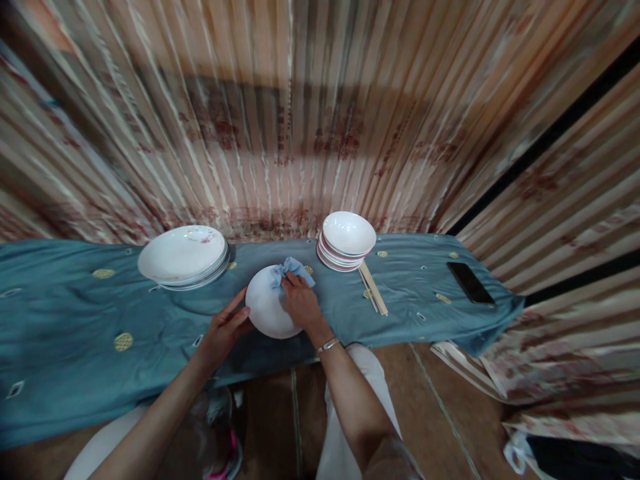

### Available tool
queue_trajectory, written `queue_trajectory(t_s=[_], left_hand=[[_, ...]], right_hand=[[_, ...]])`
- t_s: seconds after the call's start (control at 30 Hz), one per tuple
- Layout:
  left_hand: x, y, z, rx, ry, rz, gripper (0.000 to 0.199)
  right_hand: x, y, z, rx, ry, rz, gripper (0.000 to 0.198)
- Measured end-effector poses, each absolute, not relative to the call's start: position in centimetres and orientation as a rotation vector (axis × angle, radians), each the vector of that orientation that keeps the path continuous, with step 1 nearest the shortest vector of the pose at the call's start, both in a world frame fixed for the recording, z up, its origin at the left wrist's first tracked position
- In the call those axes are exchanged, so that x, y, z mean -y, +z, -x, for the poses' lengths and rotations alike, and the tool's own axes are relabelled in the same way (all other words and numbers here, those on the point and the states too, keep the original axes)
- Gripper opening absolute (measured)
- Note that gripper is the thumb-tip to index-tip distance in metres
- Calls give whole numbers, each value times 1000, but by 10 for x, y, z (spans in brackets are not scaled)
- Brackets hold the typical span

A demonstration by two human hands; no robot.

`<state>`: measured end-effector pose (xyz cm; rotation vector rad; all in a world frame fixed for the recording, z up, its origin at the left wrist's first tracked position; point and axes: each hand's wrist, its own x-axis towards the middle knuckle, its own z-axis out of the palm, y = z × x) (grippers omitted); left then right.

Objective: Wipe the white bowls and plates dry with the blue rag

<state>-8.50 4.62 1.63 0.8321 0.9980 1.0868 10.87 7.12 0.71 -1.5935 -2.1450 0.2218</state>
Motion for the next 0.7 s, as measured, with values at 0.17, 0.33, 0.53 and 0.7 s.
queue_trajectory(t_s=[0.17,0.33,0.53,0.7], left_hand=[[-48,14,86,-994,1090,-831,91],[-51,12,84,-1016,1111,-847,82],[-53,11,82,-1015,1124,-858,72],[-55,13,80,-1021,1128,-863,71]], right_hand=[[-62,3,-123,2106,252,1640,40],[-50,9,-134,2141,421,1731,29],[-39,14,-138,2013,693,1557,16],[-33,16,-123,1750,1129,1293,12]])
